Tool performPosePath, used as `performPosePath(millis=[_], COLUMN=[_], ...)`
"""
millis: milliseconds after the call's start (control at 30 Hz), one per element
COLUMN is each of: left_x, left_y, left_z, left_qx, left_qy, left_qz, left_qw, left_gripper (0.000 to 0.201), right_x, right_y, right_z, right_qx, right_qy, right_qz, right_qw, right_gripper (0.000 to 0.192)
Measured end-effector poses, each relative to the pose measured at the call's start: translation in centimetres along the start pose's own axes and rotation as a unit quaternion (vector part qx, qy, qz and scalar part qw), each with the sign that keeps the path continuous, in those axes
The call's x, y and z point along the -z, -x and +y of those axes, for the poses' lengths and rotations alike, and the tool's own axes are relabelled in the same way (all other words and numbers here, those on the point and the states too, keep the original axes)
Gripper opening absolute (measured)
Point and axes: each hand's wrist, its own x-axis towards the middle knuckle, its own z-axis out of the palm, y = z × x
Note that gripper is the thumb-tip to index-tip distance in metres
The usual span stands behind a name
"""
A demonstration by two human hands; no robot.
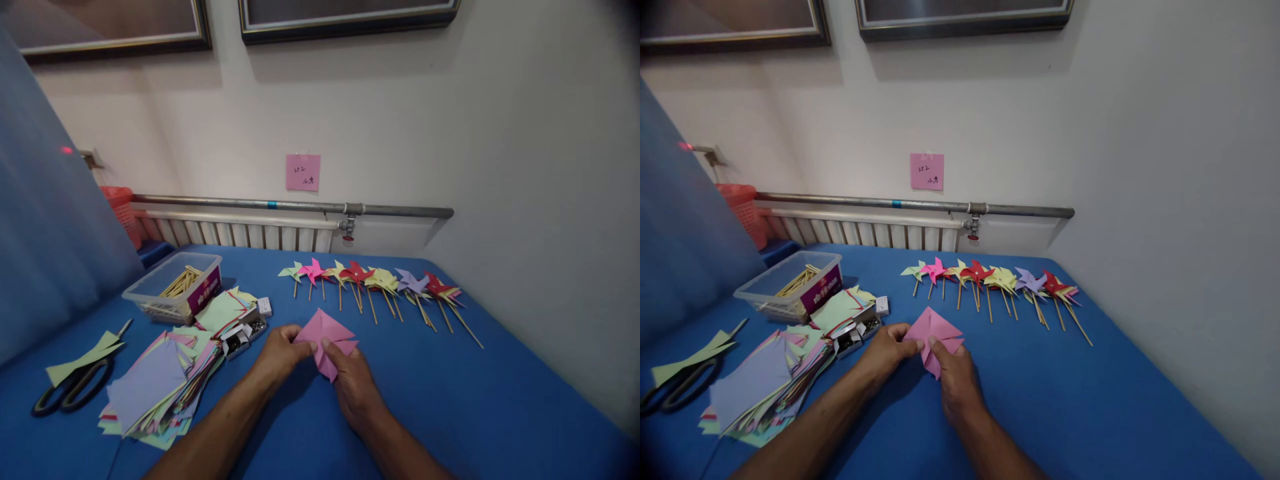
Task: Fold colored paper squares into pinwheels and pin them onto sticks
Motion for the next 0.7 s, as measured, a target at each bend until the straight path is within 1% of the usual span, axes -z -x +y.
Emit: performPosePath(millis=[100,233,333,567,700], left_x=[0.26,0.36,0.14,-0.21,-0.21], left_y=[-0.21,-0.23,-0.05,0.14,0.15], left_z=[-0.08,-0.09,-0.1,0.21,0.34], left_qx=[-0.015,-0.01,-0.004,0.002,-0.004], left_qy=[0.025,0.038,0.041,0.045,0.052], left_qz=[0.003,-0.034,-0.055,-0.022,-0.012], left_qw=[1.0,0.999,0.998,0.999,0.999], left_gripper=[0.035,0.035,0.034,0.025,0.027], right_x=[0.22,0.58,0.68,0.63,0.37], right_y=[0.03,-0.03,-0.13,-0.33,-0.16], right_z=[0.1,0.24,0.25,0.1,-0.27], right_qx=[-0.004,-0.005,-0.012,-0.03,-0.022], right_qy=[0.011,0.034,0.029,-0.001,-0.005], right_qz=[0.001,-0.011,-0.015,-0.002,-0.019], right_qw=[1.0,0.999,0.999,1.0,1.0], right_gripper=[0.045,0.044,0.045,0.053,0.052])
